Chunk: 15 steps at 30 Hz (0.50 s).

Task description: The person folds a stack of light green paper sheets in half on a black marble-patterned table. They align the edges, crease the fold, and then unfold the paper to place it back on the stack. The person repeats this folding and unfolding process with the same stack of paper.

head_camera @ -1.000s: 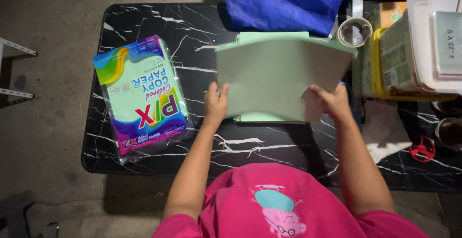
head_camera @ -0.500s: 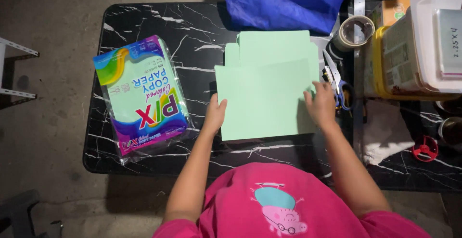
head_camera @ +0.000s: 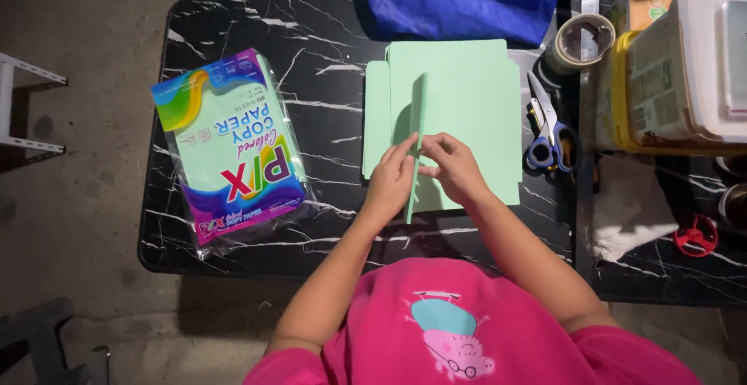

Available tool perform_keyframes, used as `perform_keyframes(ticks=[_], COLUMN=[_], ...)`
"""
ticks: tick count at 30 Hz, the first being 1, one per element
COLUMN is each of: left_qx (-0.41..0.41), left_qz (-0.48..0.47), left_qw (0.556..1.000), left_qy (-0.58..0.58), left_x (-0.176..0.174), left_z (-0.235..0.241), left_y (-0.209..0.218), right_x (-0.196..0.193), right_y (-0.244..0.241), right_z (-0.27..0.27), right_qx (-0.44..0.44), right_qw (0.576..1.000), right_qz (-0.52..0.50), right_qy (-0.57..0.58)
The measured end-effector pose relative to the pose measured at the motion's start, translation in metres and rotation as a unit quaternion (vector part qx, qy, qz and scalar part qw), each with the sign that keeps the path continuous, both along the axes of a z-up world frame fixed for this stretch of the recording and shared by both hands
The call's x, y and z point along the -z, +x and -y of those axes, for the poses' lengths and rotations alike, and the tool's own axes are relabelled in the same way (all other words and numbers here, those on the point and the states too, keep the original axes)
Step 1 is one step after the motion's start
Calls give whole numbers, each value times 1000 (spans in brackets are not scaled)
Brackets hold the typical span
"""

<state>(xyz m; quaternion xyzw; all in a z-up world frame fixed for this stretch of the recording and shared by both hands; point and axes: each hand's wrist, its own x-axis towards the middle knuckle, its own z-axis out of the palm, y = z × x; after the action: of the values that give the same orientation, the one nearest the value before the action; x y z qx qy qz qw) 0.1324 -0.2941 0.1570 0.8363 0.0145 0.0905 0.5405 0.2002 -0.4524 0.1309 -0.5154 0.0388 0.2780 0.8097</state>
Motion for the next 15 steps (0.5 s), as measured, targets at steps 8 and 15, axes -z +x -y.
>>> perform_keyframes(ticks=[8,15], left_qx=[4,-16], left_qz=[-18,-88], left_qw=[999,994], left_qy=[-33,-67], left_x=[2,-8], left_z=[6,7], left_y=[-5,-7], right_x=[10,18], right_y=[-3,-2], right_z=[10,12], right_qx=[-16,-31], right_qw=[999,998], right_qz=[-25,-37], right_qy=[-37,-46])
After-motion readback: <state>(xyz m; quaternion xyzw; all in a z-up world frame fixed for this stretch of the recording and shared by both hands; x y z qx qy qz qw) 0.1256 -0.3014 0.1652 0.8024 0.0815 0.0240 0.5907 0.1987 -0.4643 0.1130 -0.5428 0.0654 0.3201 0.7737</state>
